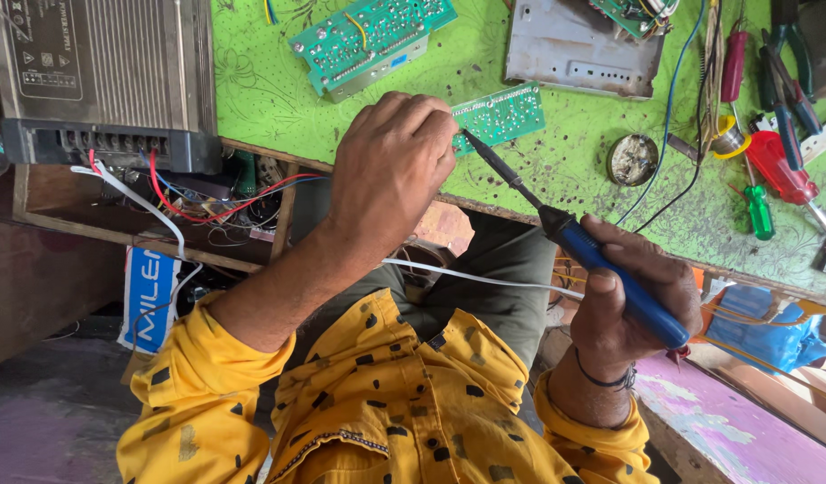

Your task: The person sits at a workbench and uses a soldering iron to attach wires to a green circuit board. They repeatedly heat solder joints, add solder, and inspect the connections. The person also handles a small blue cylindrical component and places it onto the board.

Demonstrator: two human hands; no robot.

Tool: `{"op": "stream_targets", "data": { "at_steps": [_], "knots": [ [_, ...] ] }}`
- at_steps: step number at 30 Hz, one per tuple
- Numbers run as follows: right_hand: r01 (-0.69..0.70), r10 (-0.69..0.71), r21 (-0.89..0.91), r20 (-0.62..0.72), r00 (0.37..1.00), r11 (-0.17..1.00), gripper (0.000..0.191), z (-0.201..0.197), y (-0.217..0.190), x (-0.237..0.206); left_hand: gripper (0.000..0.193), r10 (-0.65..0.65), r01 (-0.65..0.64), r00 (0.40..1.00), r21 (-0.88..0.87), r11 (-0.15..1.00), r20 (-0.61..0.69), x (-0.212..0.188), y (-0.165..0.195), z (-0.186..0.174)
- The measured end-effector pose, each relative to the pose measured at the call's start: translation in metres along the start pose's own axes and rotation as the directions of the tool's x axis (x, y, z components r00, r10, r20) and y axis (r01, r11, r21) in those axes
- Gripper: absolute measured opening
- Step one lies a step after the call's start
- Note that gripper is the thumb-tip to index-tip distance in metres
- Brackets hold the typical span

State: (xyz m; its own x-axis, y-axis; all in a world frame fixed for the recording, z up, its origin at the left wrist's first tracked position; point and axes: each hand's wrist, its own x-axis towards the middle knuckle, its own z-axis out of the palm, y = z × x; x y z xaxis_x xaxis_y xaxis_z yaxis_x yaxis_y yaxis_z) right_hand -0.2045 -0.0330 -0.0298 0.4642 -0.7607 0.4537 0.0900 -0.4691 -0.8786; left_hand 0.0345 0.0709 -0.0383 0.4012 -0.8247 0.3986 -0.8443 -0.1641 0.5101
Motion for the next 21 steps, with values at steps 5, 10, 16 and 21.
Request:
{"op": "stream_targets", "data": {
  "at_steps": [5,10,16,21],
  "knots": [
    [-0.005,0.013,-0.070,0.113,0.993,0.998,0.036,-0.005,-0.012,0.013,0.016,0.004,-0.004,1.000,0.010,1.000,-0.001,0.000,-0.001,0.001],
    [-0.043,0.066,-0.152,0.148,0.987,0.987,0.033,-0.004,-0.028,0.028,0.014,-0.007,0.007,1.000,0.019,1.000,-0.006,-0.001,-0.003,0.004],
    [-0.048,0.071,-0.185,0.121,0.990,0.982,0.034,0.005,-0.037,0.041,0.018,0.031,-0.030,0.999,0.017,0.999,-0.029,-0.001,-0.004,0.003],
    [-0.049,0.069,-0.130,0.155,0.985,0.990,0.036,0.003,-0.039,0.040,0.019,0.029,-0.030,1.000,0.027,0.999,0.008,0.000,-0.004,0.002]
  ]
}}
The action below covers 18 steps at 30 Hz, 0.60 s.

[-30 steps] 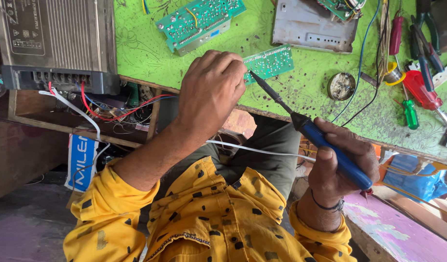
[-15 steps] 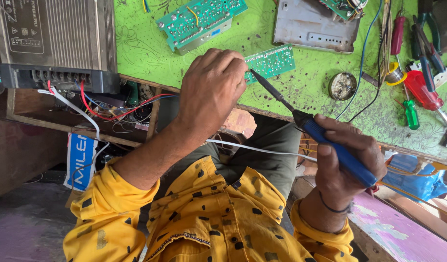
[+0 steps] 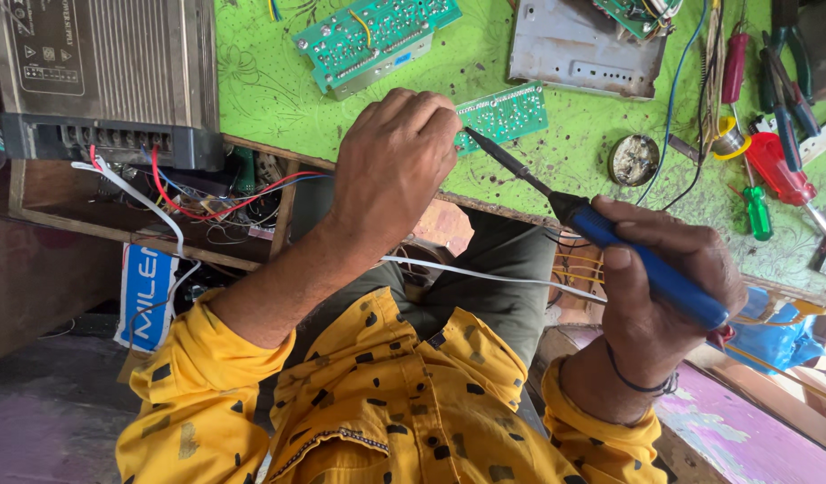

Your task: The person sits at a workbench and uses a soldering iron to attach wires to a green circuit board. They repeatedly heat solder joints, add solder, and inspect the connections. The person also handles a small blue cylindrical component and places it onto the board.

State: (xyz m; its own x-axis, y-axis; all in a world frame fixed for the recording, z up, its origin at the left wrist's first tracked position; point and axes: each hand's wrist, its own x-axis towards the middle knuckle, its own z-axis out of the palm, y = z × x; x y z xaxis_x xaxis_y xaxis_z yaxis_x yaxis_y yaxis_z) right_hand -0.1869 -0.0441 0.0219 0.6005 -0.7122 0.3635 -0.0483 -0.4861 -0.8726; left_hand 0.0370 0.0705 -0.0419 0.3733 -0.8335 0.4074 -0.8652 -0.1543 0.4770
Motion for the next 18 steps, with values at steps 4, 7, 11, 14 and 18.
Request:
{"op": "stream_targets", "data": {
  "at_steps": [4,7,11,14,18],
  "knots": [
    [0.041,-0.040,0.014,-0.083,0.996,0.999,0.040,0.002,0.008,-0.007,0.017,0.001,-0.001,1.000,0.002,1.000,-0.008,-0.001,0.000,0.000],
    [0.092,-0.082,0.056,-0.160,0.984,0.994,0.044,0.003,0.016,-0.010,0.016,-0.001,0.001,1.000,0.006,1.000,-0.005,-0.001,0.000,-0.001],
    [0.086,-0.070,0.090,-0.171,0.983,0.992,0.045,-0.001,0.020,-0.014,0.015,-0.004,0.004,1.000,-0.017,1.000,-0.005,0.001,0.001,-0.003],
    [0.067,-0.055,0.080,-0.151,0.987,0.995,0.045,-0.003,0.020,-0.017,0.016,-0.005,0.005,1.000,-0.021,1.000,-0.003,0.002,0.002,-0.004],
    [0.104,-0.097,0.038,-0.162,0.982,0.994,0.043,-0.009,0.033,-0.026,0.017,0.000,0.000,1.000,-0.023,1.000,0.009,-0.002,-0.001,-0.002]
  ]
}}
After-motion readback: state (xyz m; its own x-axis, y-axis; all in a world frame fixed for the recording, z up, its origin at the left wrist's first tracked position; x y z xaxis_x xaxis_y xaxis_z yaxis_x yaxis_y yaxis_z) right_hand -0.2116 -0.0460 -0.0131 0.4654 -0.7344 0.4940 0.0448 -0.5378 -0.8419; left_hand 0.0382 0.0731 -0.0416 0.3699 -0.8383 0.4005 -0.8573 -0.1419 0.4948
